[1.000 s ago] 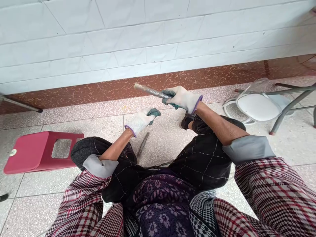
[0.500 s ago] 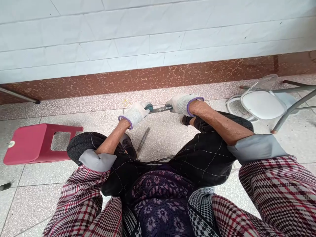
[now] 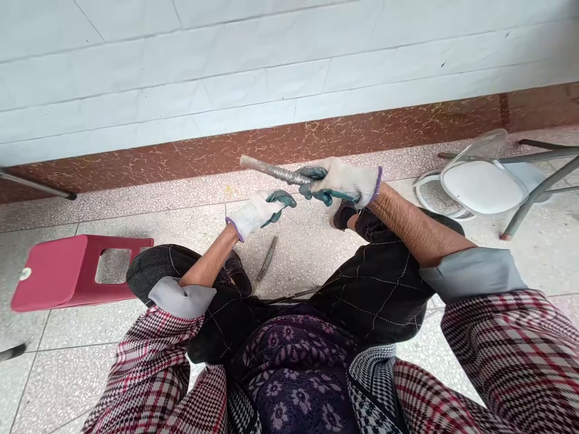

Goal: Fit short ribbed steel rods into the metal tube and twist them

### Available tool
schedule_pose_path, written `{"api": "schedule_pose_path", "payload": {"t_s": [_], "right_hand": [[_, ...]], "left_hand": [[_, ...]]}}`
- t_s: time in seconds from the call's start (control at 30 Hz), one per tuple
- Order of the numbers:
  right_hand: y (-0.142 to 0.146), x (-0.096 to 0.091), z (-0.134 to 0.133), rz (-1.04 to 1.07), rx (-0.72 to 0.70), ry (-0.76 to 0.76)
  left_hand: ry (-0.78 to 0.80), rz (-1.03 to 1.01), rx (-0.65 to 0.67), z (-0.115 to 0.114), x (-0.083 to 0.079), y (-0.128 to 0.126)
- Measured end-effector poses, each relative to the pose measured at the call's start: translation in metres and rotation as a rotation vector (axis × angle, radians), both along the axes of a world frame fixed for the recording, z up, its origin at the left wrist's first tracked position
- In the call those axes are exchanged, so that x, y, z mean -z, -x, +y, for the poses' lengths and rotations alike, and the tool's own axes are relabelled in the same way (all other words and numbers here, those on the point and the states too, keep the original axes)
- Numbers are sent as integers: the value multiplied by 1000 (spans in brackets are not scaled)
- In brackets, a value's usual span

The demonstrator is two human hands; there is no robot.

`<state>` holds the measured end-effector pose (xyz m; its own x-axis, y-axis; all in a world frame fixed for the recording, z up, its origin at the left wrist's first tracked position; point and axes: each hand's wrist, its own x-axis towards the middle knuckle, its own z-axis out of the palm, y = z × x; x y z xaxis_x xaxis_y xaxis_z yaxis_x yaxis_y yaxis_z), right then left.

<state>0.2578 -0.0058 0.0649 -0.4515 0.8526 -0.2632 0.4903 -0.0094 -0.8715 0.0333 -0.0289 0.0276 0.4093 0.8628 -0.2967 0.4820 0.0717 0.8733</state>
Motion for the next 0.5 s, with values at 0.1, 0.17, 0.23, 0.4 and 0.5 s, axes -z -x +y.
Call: {"api": "schedule_pose_path", "payload": {"t_s": [0.1, 0.17, 0.23, 0.4, 0.5], "right_hand": [[16, 5, 10, -172, 68, -158], [24, 9, 19, -393, 48, -334], [29, 11, 27, -640, 4, -461], [34, 8, 35, -1021, -125, -508], [27, 11, 31, -1091, -192, -457]], "left_hand": [[8, -16, -56, -3, 0, -1], [18, -19, -76, -3, 1, 1], [28, -19, -83, -1, 2, 4], [61, 77, -124, 5, 9, 12], [18, 174, -128, 10, 10, 16]]}}
